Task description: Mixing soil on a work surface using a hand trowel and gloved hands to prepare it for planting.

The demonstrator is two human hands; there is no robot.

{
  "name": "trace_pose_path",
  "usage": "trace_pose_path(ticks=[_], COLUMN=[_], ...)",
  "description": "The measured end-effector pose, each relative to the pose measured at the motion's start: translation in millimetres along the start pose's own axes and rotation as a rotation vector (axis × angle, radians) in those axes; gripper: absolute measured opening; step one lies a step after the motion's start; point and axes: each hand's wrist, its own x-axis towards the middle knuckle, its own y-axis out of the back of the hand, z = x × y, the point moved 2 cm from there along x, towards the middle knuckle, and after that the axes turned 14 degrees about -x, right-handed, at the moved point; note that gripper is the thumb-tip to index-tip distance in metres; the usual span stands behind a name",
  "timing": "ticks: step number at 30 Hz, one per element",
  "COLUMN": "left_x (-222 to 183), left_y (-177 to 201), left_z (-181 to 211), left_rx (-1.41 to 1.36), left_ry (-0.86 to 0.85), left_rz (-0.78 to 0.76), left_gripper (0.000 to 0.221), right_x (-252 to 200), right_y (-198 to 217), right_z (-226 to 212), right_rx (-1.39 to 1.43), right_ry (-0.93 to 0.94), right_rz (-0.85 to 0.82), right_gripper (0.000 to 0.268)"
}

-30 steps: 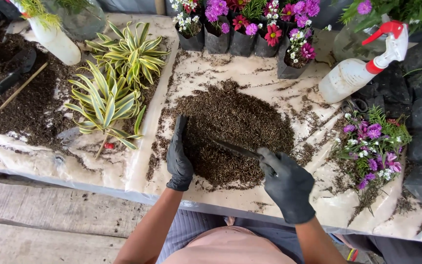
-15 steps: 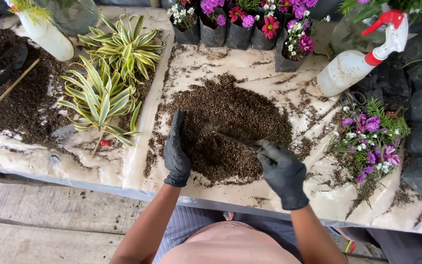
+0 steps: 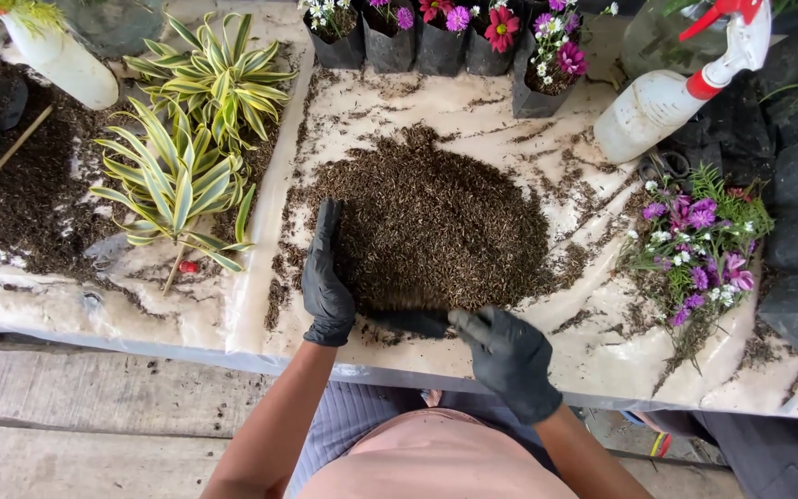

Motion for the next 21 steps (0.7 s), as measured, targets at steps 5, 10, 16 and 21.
trace_pose_path(ticks=[5, 10, 16, 21], left_x=[-1, 0, 1, -1], left_y=[5, 10, 11, 0], left_z=[0, -1, 0, -5], left_rx=[-0.101, -0.186, -0.227, -0.014], left_ry=[-0.056, -0.097, -0.102, -0.137], left_rz=[-0.035, -0.05, -0.074, -0.086], left_gripper=[0.072, 0.078, 0.076, 0.071], right_x=[32, 28, -28, -27], right_y=[2, 67, 63, 30], right_z=[34, 45, 83, 85], right_rx=[-0.038, -0.093, -0.155, -0.228], right_ry=[-0.003, -0.112, -0.077, -0.122], right_rz=[0.242, 0.216, 0.018, 0.066], right_gripper=[0.034, 0.03, 0.025, 0.029])
